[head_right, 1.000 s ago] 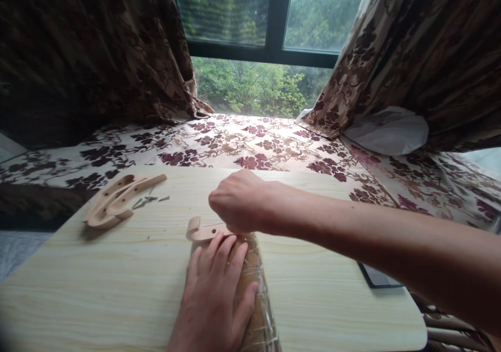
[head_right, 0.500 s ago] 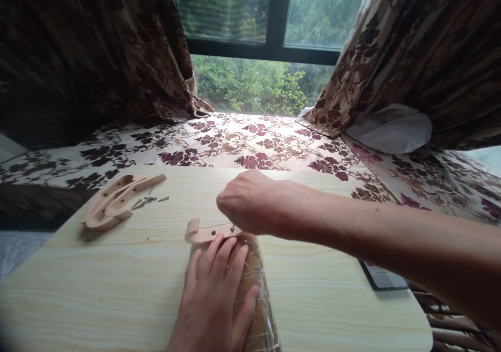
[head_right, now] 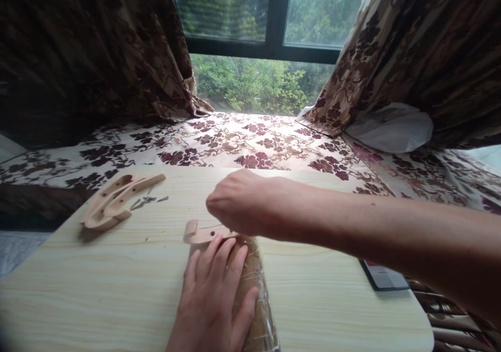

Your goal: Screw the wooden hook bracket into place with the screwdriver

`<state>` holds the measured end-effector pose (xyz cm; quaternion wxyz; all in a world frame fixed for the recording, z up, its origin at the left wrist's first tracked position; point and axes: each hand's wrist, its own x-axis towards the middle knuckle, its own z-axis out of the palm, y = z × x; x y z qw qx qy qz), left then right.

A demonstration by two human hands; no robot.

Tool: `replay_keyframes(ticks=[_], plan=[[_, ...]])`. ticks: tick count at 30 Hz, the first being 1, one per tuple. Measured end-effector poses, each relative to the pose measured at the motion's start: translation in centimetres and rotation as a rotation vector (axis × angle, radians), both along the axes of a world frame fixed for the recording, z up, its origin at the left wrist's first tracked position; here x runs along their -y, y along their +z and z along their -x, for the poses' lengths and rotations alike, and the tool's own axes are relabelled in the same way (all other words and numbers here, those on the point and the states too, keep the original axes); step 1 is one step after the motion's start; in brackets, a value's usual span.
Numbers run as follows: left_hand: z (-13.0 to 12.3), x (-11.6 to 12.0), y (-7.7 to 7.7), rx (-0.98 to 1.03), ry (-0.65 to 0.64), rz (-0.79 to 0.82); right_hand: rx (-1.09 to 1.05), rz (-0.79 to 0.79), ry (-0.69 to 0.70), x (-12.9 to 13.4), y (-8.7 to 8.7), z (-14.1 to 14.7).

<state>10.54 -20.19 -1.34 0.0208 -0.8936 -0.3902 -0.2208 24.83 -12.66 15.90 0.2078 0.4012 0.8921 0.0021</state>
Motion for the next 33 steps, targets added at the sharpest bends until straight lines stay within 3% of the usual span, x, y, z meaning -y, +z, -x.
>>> replay_keyframes(ticks=[9, 18, 26, 33], plan=[[-0.09, -0.01, 0.08, 0.020, 0.005, 0.031, 0.037, -0.016, -0.158, -0.20, -0.07, 0.33], [-0.12, 0.12, 0.08, 0.042, 0.011, 0.037, 0.008, 0.029, -0.018, 0.15, 0.14, 0.15], [-0.19, 0.14, 0.15, 0.052, 0.013, 0.030, -0.046, 0.001, -0.215, -0.09, -0.17, 0.20], [-0.19, 0.15, 0.16, 0.042, 0.015, 0.029, -0.019, 0.008, -0.037, -0.12, 0.34, -0.21]])
